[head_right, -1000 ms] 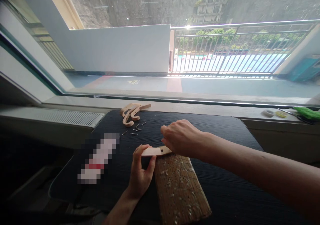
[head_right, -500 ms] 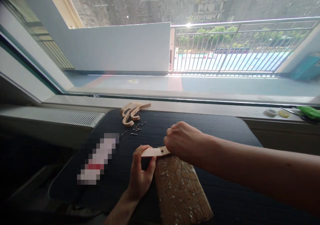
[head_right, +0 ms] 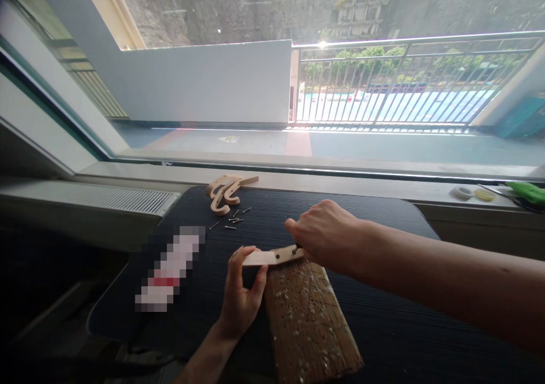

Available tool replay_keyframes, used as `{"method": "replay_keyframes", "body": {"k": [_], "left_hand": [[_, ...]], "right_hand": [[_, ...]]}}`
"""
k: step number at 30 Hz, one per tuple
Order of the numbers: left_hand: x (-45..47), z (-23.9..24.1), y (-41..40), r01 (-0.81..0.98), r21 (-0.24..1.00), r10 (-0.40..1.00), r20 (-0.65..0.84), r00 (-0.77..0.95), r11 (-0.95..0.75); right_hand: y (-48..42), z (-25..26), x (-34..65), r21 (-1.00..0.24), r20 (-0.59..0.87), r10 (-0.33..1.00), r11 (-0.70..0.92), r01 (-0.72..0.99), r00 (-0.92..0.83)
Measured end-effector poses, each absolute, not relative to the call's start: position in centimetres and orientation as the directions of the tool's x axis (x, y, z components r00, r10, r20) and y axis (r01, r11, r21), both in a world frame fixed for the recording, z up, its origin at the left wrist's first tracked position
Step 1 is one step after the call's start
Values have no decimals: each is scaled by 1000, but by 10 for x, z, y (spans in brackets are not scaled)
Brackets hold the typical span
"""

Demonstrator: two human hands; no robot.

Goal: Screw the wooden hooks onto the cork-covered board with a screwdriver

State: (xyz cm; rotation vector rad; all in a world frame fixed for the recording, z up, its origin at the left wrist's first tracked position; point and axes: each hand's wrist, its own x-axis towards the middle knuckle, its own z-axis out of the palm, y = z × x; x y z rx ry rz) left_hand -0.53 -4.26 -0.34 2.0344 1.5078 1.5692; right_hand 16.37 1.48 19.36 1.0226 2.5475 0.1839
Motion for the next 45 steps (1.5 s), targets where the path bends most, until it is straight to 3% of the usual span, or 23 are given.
{"method": "replay_keyframes", "body": {"k": [8,16,22,30,36,41,45], "left_hand": [[-6,-4,-41,596,650,784,618,-55,-471],[-6,-5,-41,575,671,794,605,-61,-468],[-7,-4,-42,569,668,787,615,-57,-480],[-6,-8,-40,582,669,794,605,-63,-464],[-5,-6,-39,565,682,800,596,-62,-464],[-7,-2,-42,597,657,795,604,-52,-460],[-15,13,-46,659,622,801,596,-50,-422]], "right_hand": [[16,185,166,205,-241,534,844,495,-811],[24,181,161,238,-257,722,691,682,-642],[26,190,165,257,-265,759,650,715,-594],[18,185,174,135,-166,526,850,509,-834],[20,173,165,143,-187,660,751,644,-728],[28,168,165,115,-72,828,561,820,-556],[23,173,173,36,-82,799,600,799,-596]]}}
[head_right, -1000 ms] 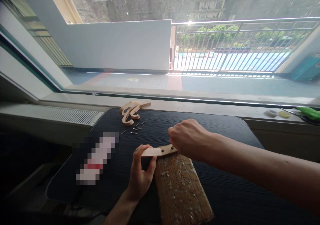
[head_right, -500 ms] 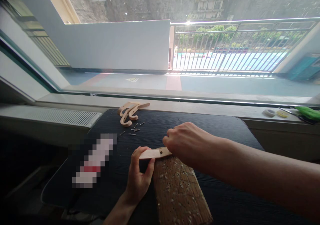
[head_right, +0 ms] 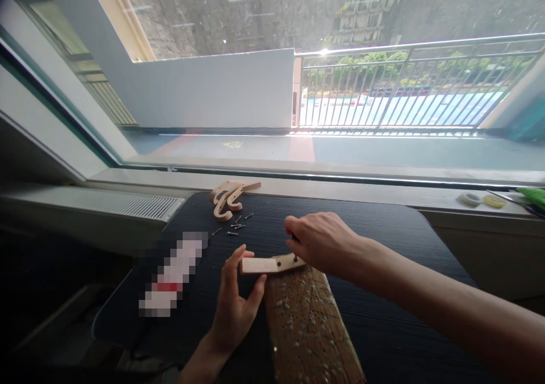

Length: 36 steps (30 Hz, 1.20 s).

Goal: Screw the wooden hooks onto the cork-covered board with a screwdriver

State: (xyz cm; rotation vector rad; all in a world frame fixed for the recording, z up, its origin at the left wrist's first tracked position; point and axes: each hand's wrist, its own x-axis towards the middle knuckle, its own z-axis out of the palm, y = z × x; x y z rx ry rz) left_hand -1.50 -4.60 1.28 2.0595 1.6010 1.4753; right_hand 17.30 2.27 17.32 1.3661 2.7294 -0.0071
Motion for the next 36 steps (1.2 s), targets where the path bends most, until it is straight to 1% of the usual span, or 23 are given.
{"method": "replay_keyframes", "body": {"k": [3,5,7,9,11,12,17,21,24,28,31,34,36], "left_hand": [[-16,34,-47,759,470,766,640,58,-450],[-9,51,-47,803,376,778,606,164,-463],[2,68,-45,826,326,822,510,255,-459],[14,83,-42,857,323,898,324,299,-402],[23,94,-36,897,288,941,159,299,-334],[26,98,-33,908,262,945,108,309,-327],[32,103,-17,927,179,942,-3,335,-329],[33,102,-14,928,162,939,-21,344,-336],[32,100,-14,925,156,936,-14,352,-345],[30,97,-13,926,164,939,-3,344,-339],[29,97,-12,926,173,939,-9,343,-336],[29,97,-11,927,182,940,-27,339,-329],[30,98,-11,926,185,940,-30,340,-329]], "right_hand": [[15,182,180,60,-116,732,680,731,-672],[13,188,182,92,-145,668,743,662,-730],[14,192,182,123,-180,602,798,590,-778],[17,192,181,145,-224,563,826,544,-795],[22,191,180,153,-257,561,828,540,-787],[23,189,180,155,-259,569,822,548,-780],[23,183,180,127,-266,623,779,614,-736],[20,187,173,160,-313,689,716,679,-653],[20,191,169,179,-312,700,707,684,-642],[15,196,167,191,-281,637,770,608,-718],[11,195,168,209,-285,590,807,552,-755],[12,190,171,178,-292,561,828,532,-775],[14,186,171,146,-281,564,825,546,-776]]}}
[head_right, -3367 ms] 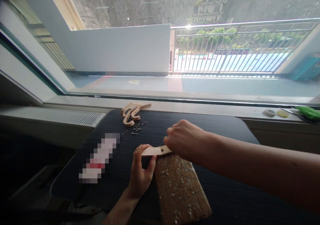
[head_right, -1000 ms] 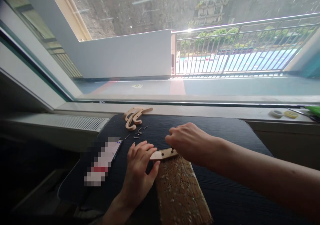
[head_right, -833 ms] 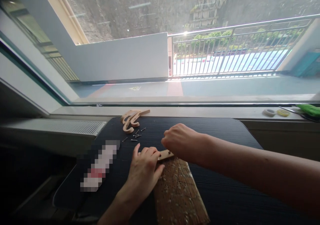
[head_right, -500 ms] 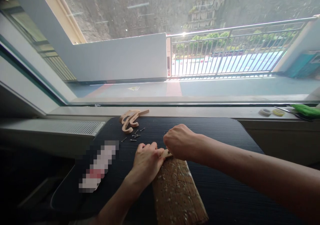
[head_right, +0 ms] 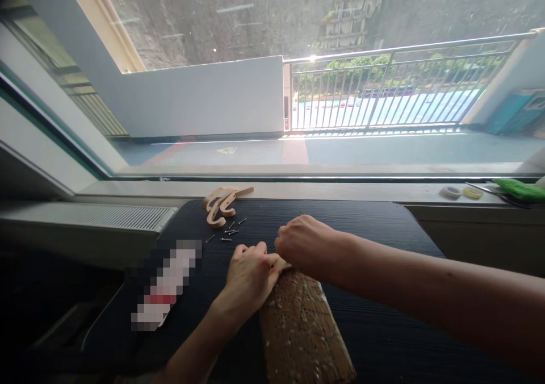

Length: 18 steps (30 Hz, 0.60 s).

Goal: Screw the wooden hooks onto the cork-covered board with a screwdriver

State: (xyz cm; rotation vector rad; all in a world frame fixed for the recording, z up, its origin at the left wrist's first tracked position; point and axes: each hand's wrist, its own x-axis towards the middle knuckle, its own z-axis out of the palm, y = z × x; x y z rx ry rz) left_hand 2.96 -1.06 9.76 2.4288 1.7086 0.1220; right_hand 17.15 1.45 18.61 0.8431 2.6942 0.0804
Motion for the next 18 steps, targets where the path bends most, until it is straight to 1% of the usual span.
{"method": "replay_keyframes", "body": {"k": [4,7,10,12,15,18], "left_hand": [[31,98,-11,927,180,940,-26,340,-331],[31,100,-12,927,176,940,-31,341,-331],[30,102,-12,928,179,940,-39,339,-327],[30,103,-12,928,179,940,-40,339,-327],[31,101,-12,926,181,938,-39,344,-332],[31,99,-12,925,187,939,-38,343,-330]], "right_hand": [[20,180,169,112,-279,662,742,661,-695],[24,179,170,133,-262,741,662,738,-618],[27,182,177,135,-247,781,614,778,-574],[26,187,183,102,-233,773,623,776,-590],[22,193,190,43,-215,725,676,736,-654],[19,194,194,31,-187,652,751,659,-735]]}}
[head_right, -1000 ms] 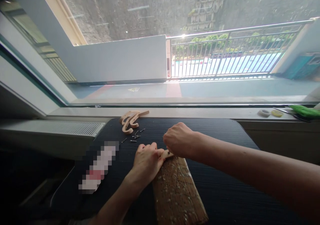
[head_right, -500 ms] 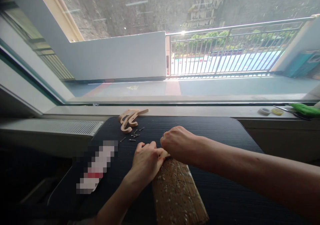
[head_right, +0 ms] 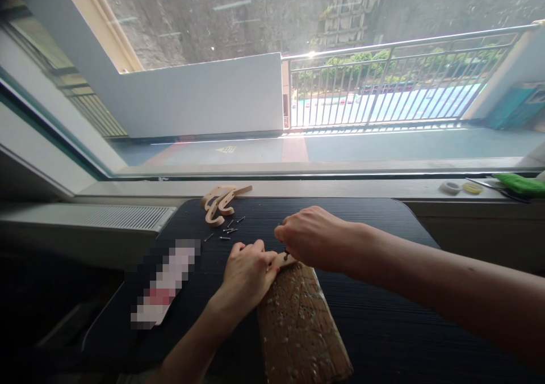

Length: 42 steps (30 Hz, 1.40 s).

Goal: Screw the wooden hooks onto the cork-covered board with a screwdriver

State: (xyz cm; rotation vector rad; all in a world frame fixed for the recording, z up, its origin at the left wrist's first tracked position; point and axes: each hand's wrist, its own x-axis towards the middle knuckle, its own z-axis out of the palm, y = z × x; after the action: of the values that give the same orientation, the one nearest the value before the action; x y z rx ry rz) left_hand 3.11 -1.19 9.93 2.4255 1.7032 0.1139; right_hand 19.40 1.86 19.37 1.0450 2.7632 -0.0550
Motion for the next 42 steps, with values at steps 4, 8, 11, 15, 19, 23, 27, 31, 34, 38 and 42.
{"method": "replay_keyframes", "body": {"k": [4,8,11,15,19,23,27,31,34,38,42], "left_hand": [[32,97,-11,920,195,937,-19,349,-338],[31,95,-11,919,187,935,-9,355,-347],[28,99,-14,920,172,935,17,355,-352],[27,111,-9,940,137,938,-109,329,-314],[32,118,15,929,169,851,-374,369,-329],[30,110,39,904,304,720,-550,424,-301],[26,95,44,883,414,692,-571,442,-223],[25,82,40,819,566,749,-504,430,-89],[22,79,39,700,714,855,-374,358,19],[23,77,47,440,897,983,-120,140,46],[24,62,62,150,988,998,51,-31,-46]], "right_hand": [[19,184,193,63,-141,570,821,568,-809],[15,176,186,121,-125,664,748,653,-737],[10,171,185,117,-69,763,646,754,-643],[10,165,190,57,-52,854,520,853,-517],[15,165,189,30,-53,877,479,877,-477],[19,171,185,29,-56,850,526,850,-524],[17,175,177,40,-51,805,593,804,-591],[12,182,165,59,-69,748,663,746,-660],[13,195,158,86,-33,742,670,737,-670],[21,211,154,100,116,754,639,763,-646],[26,194,158,38,312,773,572,820,-553]]}}
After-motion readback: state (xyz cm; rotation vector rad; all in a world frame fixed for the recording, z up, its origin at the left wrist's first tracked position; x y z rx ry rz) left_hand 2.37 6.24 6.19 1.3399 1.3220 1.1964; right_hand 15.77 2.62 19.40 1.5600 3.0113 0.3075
